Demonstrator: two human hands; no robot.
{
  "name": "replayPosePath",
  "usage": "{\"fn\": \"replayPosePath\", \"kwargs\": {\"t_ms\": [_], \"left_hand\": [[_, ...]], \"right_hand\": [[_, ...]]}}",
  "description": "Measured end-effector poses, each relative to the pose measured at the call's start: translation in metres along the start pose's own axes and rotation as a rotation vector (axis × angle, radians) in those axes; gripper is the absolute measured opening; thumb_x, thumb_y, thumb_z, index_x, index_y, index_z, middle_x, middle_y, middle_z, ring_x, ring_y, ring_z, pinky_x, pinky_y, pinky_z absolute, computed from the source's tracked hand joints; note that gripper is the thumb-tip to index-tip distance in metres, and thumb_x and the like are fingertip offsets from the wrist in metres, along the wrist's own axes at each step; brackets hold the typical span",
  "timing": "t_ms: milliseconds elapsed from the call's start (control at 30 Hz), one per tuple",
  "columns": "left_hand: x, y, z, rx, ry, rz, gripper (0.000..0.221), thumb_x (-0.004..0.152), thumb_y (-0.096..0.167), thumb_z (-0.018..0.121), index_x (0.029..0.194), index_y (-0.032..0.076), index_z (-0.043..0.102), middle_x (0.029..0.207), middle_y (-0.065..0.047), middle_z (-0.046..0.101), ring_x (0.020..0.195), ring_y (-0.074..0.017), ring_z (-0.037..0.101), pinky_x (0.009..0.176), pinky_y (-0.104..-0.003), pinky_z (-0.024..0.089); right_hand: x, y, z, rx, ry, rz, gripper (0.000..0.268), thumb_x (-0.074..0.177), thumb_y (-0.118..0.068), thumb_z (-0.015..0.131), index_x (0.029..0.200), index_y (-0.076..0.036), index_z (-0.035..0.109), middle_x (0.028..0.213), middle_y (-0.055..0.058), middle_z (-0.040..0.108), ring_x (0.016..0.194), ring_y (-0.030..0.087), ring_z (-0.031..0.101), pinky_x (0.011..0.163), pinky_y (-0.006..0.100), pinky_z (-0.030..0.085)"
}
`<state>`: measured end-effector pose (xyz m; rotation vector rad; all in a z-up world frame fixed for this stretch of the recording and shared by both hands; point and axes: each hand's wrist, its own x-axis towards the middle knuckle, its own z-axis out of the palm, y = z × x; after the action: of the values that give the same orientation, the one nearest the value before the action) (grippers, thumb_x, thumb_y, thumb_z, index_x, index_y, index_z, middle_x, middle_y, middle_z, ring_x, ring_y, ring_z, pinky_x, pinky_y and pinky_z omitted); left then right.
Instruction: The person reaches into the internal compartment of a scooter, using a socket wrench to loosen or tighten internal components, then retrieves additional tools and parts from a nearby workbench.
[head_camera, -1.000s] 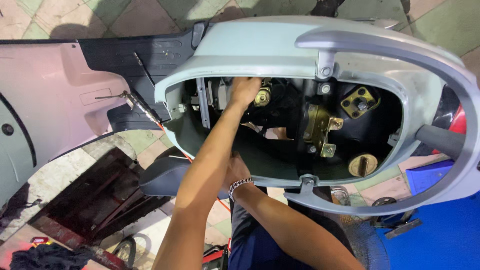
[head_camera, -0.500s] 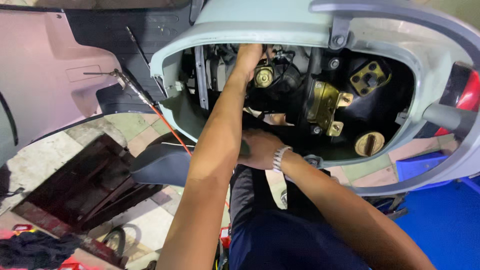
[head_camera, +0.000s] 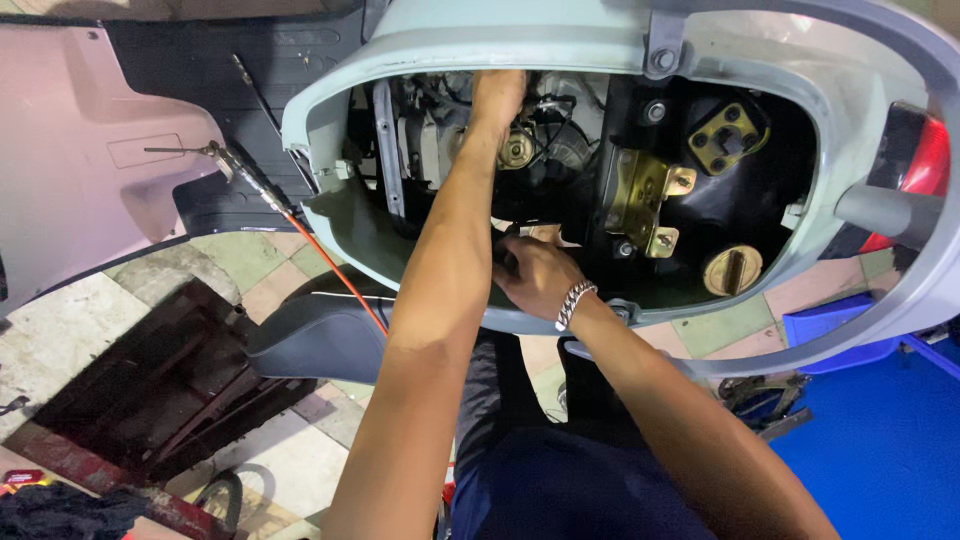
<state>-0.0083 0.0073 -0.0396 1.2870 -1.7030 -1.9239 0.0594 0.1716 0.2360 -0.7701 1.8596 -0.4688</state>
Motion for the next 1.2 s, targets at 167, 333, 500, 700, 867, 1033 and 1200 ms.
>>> {"fn": "replayPosePath", "kwargs": {"t_ms": [167,333,500,700,867,1033,1200], "left_hand": [[-0.017,0.010,0.002,-0.214,0.028,-0.315,0.053,0.105,0.040,0.062,0.078,-0.005,0.058,0.058,0.000,0.045,0.051,-0.0126,0.036,0.046,-0.032,0.027],[-0.032,0.013,0.027,-0.458,0.224,-0.188,0.035,0.098,0.029,0.066,0.078,0.000,0.066,0.061,0.004,0.051,0.052,-0.0085,0.040,0.045,-0.030,0.030],[-0.036,0.009,0.037,-0.560,0.338,-0.143,0.030,0.096,0.022,0.066,0.075,0.002,0.058,0.059,0.003,0.050,0.049,-0.0090,0.041,0.042,-0.031,0.029],[-0.036,-0.007,0.017,-0.269,0.365,0.017,0.018,0.091,0.021,0.070,0.093,0.003,0.070,0.081,0.002,0.071,0.074,-0.0094,0.061,0.067,-0.029,0.051],[-0.104,-0.003,-0.046,-0.168,0.407,-0.171,0.042,0.104,0.030,0.065,0.081,-0.006,0.064,0.073,-0.007,0.058,0.067,-0.0171,0.049,0.057,-0.034,0.041],[-0.062,0.094,-0.051,-0.448,0.282,-0.369,0.045,0.109,0.036,0.052,0.085,-0.001,0.059,0.072,-0.006,0.056,0.058,-0.0169,0.047,0.049,-0.034,0.037],[-0.089,0.097,-0.081,-0.404,-0.079,-0.370,0.026,0.092,0.024,0.053,0.089,0.002,0.068,0.080,-0.010,0.067,0.068,-0.0203,0.063,0.056,-0.035,0.048]], "right_hand": [[-0.001,-0.007,-0.007,0.018,-0.021,0.076,0.031,0.086,-0.028,0.066,0.108,-0.006,0.069,0.095,0.014,0.075,0.084,0.033,0.072,0.075,0.044,0.057],[-0.004,0.001,-0.004,0.089,0.132,0.007,0.039,0.085,-0.024,0.065,0.121,-0.009,0.067,0.098,0.018,0.073,0.087,0.040,0.070,0.076,0.048,0.056],[0.004,0.020,0.001,0.024,0.173,0.021,0.030,0.089,-0.025,0.070,0.111,-0.005,0.067,0.103,0.021,0.073,0.092,0.042,0.070,0.078,0.049,0.056],[0.085,0.067,-0.006,0.500,0.787,-0.032,0.028,0.103,-0.017,0.056,0.125,-0.002,0.066,0.120,0.017,0.073,0.112,0.027,0.070,0.098,0.040,0.055],[0.184,0.100,-0.024,1.107,0.527,0.197,0.031,0.098,-0.019,0.056,0.125,-0.008,0.067,0.123,0.011,0.073,0.113,0.021,0.068,0.094,0.036,0.051],[0.203,0.073,-0.063,0.670,0.195,0.070,0.039,0.085,-0.016,0.066,0.122,-0.006,0.069,0.115,0.012,0.075,0.103,0.021,0.068,0.090,0.035,0.053],[0.105,0.066,-0.025,0.085,-0.084,0.398,0.040,0.096,-0.029,0.066,0.130,-0.007,0.068,0.105,0.025,0.077,0.093,0.034,0.074,0.086,0.042,0.058]]}}
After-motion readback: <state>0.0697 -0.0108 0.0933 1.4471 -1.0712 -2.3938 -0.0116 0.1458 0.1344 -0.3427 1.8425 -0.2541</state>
